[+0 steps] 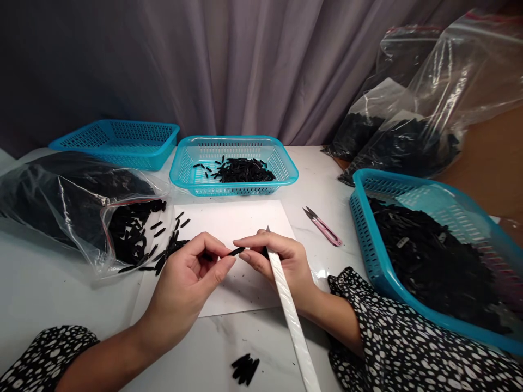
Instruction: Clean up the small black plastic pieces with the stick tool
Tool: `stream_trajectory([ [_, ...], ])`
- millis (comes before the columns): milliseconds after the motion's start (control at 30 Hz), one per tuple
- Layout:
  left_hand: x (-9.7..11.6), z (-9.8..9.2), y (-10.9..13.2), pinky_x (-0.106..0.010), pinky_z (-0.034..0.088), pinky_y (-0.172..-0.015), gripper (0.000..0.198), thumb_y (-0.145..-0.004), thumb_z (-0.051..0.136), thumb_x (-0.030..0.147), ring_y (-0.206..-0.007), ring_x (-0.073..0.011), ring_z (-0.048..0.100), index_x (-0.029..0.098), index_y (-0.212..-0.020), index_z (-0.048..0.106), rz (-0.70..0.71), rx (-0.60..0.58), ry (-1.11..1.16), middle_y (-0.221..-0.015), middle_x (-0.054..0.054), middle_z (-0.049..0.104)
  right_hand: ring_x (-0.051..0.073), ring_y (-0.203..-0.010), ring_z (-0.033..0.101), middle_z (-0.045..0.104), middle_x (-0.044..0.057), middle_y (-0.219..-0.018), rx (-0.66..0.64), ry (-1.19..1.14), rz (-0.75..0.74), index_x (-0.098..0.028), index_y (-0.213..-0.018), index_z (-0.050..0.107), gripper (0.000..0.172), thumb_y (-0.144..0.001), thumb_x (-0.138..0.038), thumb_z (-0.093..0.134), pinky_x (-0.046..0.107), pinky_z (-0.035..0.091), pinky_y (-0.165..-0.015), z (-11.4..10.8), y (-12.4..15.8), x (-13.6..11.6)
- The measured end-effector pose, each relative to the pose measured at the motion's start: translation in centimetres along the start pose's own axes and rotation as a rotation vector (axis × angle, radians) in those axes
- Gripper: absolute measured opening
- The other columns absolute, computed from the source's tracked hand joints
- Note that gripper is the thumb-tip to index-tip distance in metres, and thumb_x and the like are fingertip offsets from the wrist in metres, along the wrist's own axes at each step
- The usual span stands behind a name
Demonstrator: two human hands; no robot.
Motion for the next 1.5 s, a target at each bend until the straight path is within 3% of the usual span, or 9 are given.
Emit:
stream_trajectory([
  [200,0.4,0.3,-0.2,-0.027,0.04,-0.064,0.02,-0.09,0.062,0.031,-0.07,-0.0153,0.051,0.023,-0.072,0.062,0.009,-0.045,-0.056,-0.071,0.002,0.057,0.016,-0.06,0.059,0.071,0.002,-0.07,-0.035,-0.049,0.058,-0.025,-0.09,0.08,0.009,-0.087,-0.031,0.075,0.032,0.05,-0.06,0.3,-0.1,0.7],
  [400,0.4,0.2,-0.1,-0.028,0.04,-0.066,0.021,-0.092,0.062,0.033,-0.072,-0.0159,0.051,0.023,-0.074,0.063,0.022,-0.06,-0.068,-0.073,0.001,0.057,0.015,-0.059,0.056,0.07,0.001,-0.067,-0.038,-0.125,0.067,-0.026,-0.092,0.081,0.008,-0.085,-0.027,0.077,0.031,0.048,-0.059,0.4,-0.2,0.7],
  [567,-1.1,0.1,-0.2,-0.025,0.042,-0.068,0.012,-0.093,0.057,0.023,-0.074,-0.0138,0.052,0.026,-0.089,0.068,-0.097,-0.05,0.106,-0.081,0.002,0.061,0.012,-0.053,0.051,0.067,0.0,-0.065,-0.025,-0.201,0.179,-0.025,-0.086,0.081,0.007,-0.084,-0.031,0.078,0.027,0.043,-0.052,0.4,0.0,2.2],
  [667,-2.2,0.0,-0.5,-0.023,0.047,-0.077,0.015,-0.09,0.058,0.016,-0.082,-0.0126,0.059,0.026,-0.097,0.067,-0.166,-0.013,0.257,-0.093,0.001,0.067,0.011,-0.051,0.05,0.064,-0.001,-0.063,0.002,-0.211,0.222,-0.024,-0.084,0.081,0.011,-0.082,-0.035,0.079,0.027,0.043,-0.052,0.2,0.0,2.9],
  [800,-2.7,-0.1,-1.0,-0.029,0.051,-0.093,0.016,-0.092,0.064,0.027,-0.098,-0.016,0.068,0.026,-0.108,0.064,-0.135,-0.001,0.276,-0.104,-0.001,0.07,0.011,-0.05,0.049,0.064,-0.001,-0.063,0.001,-0.222,0.229,-0.022,-0.082,0.08,0.016,-0.08,-0.038,0.08,0.027,0.043,-0.051,0.3,0.0,3.0],
  [900,-2.6,-0.7,-1.1,-0.029,0.055,-0.088,0.021,-0.09,0.068,0.03,-0.09,-0.0152,0.072,0.026,-0.11,0.063,-0.106,0.047,0.239,-0.1,0.0,0.07,0.011,-0.05,0.048,0.064,-0.001,-0.062,0.001,-0.22,0.238,-0.022,-0.081,0.08,0.016,-0.08,-0.038,0.08,0.026,0.042,-0.05,0.3,0.0,3.1],
  [1167,-0.7,-1.6,-0.9,-0.021,0.059,-0.065,0.013,-0.08,0.075,0.02,-0.066,-0.0113,0.073,0.022,-0.088,0.064,-0.01,0.13,0.164,-0.08,0.005,0.068,0.011,-0.051,0.047,0.061,-0.002,-0.059,0.006,-0.204,0.249,-0.022,-0.079,0.078,0.015,-0.079,-0.037,0.08,0.027,0.041,-0.051,0.2,0.1,3.3],
  [1333,0.0,-2.5,-0.6,-0.017,0.056,-0.065,0.019,-0.074,0.078,0.013,-0.066,-0.0094,0.068,0.022,-0.086,0.066,0.053,0.206,0.108,-0.073,0.005,0.069,0.01,-0.051,0.045,0.058,-0.003,-0.058,0.004,-0.207,0.252,-0.02,-0.08,0.077,0.011,-0.079,-0.031,0.079,0.025,0.036,-0.049,0.3,0.1,3.1],
  [1500,0.2,-2.7,-0.5,-0.016,0.055,-0.065,0.019,-0.071,0.08,0.015,-0.067,-0.0093,0.067,0.022,-0.083,0.067,0.074,0.236,0.105,-0.071,0.005,0.068,0.009,-0.049,0.035,0.052,-0.004,-0.058,0.033,-0.347,0.297,-0.019,-0.083,0.068,0.02,-0.089,-0.038,0.067,0.024,0.026,-0.045,0.3,0.2,2.9],
])
Point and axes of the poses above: each hand's wrist, its own y-axis away from the middle knuckle, its own z-axis out of the palm, x = y × z, the point moved 10 cm from there along -y, towards the middle knuckle
